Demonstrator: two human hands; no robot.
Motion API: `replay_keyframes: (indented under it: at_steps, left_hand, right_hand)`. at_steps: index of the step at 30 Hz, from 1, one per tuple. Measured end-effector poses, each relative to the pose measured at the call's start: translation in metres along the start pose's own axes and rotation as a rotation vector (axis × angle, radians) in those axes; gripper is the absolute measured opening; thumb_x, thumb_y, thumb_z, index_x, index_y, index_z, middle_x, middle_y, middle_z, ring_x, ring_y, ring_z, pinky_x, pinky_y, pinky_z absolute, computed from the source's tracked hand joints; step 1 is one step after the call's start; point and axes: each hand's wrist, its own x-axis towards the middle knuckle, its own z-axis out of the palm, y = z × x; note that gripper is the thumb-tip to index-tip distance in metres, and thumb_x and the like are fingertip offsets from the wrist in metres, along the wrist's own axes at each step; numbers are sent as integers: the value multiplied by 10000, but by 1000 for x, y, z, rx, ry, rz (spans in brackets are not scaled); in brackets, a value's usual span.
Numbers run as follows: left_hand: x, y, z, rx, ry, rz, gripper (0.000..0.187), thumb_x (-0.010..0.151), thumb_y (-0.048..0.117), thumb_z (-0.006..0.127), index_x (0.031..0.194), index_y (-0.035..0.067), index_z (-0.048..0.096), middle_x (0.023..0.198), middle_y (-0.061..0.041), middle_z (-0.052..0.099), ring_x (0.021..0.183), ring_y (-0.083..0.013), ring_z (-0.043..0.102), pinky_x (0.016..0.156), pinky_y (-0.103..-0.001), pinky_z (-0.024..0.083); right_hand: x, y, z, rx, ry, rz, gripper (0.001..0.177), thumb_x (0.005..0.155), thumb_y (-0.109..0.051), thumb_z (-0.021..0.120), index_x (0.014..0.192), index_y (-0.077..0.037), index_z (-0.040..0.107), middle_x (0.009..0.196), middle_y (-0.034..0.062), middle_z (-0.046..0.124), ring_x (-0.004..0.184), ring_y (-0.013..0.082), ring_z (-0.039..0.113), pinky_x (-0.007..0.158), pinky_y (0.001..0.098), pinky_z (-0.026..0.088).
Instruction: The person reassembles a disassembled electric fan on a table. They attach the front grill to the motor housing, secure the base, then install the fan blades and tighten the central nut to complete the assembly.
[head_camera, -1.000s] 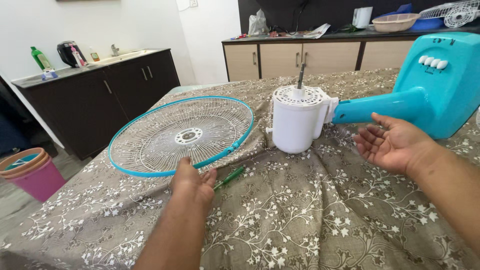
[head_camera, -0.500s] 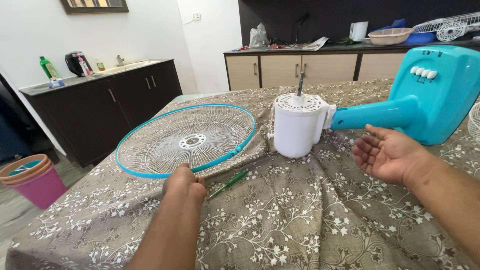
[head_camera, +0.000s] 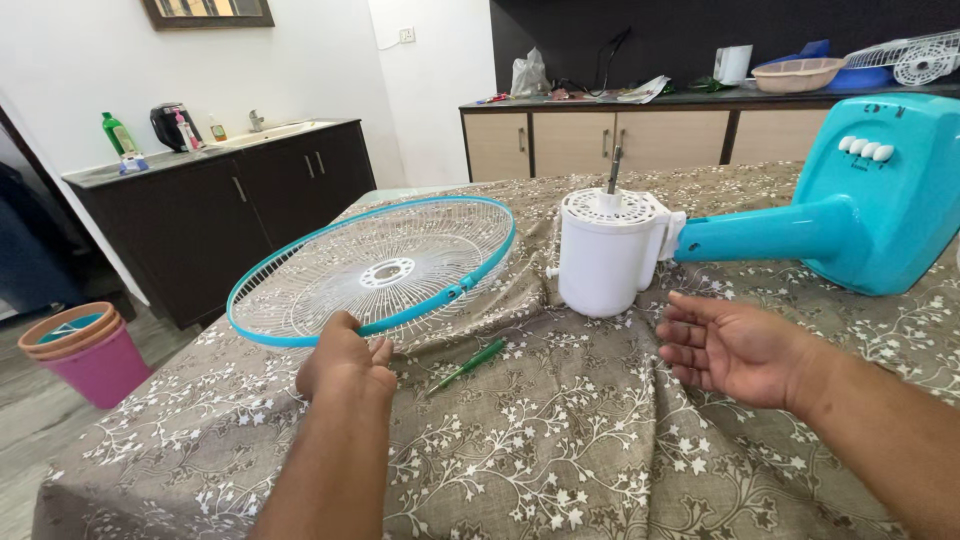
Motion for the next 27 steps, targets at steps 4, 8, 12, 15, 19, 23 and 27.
replay_keyframes:
  at_steps: [4,8,12,15,19,23,27]
  left_hand:
    - [-5,4,3,0,-107,79,335,898,2,621,1158,-192,534,1138,-284,635,1041,-425,770,909,-404,612]
    - [-18,16,23,-107,-283,109,345,875,47,616,1144,-126,487,1106,-238,578,1012,-409,719,899,-445,617]
    - [-39,30,39,-196,-532,52,381,853,89,575,1147,-83,404,1111,-240,557,1033,-351,679,949,-436,600]
    - [-59,34,48,-171,-649,32,445,815,65,536,1191,-64,335,1150,-277,591,1070,-350,690,962,-414,589]
    - [-80,35,56,-55,-785,29,579,803,79,552,1315,-93,346,1199,-301,639,1036,-320,641,920,-396,645]
    - [-90,23,57,149,-775,32,541,781,74,523,1281,-41,356,1154,-290,667,1007,-293,709,872,-348,647]
    - [-89,2,56,260,-839,20,410,819,107,562,1169,-81,461,1076,-278,711,907,-283,728,786,-344,651]
  right_hand:
    - [3,-2,-1,-11,-34,-11,249,990,-375,567,970,-137,639,862,35,704,812,210,691,716,393,562]
    - [-4,-19,2,-51,-26,-92,260,1002,-377,560,1035,-130,635,911,31,693,837,206,683,749,406,563]
    - [-25,-46,9,-63,41,-237,339,1022,-413,542,1171,-114,603,1056,60,683,963,235,660,814,423,551]
    - [-48,-70,13,-13,112,-358,599,979,-575,487,1359,-113,506,1281,118,645,1173,312,640,874,458,480]
    - [-76,-91,16,106,0,-545,1037,828,-797,503,1556,-84,309,1505,227,526,1353,405,539,1026,518,438]
    - [-94,-97,13,138,-129,-743,1275,737,-857,582,1631,-51,161,1560,328,367,1408,466,434,1120,594,393]
    - [-99,-99,8,56,-190,-874,1138,846,-688,696,1592,-8,171,1567,290,332,1397,504,427,1048,727,351]
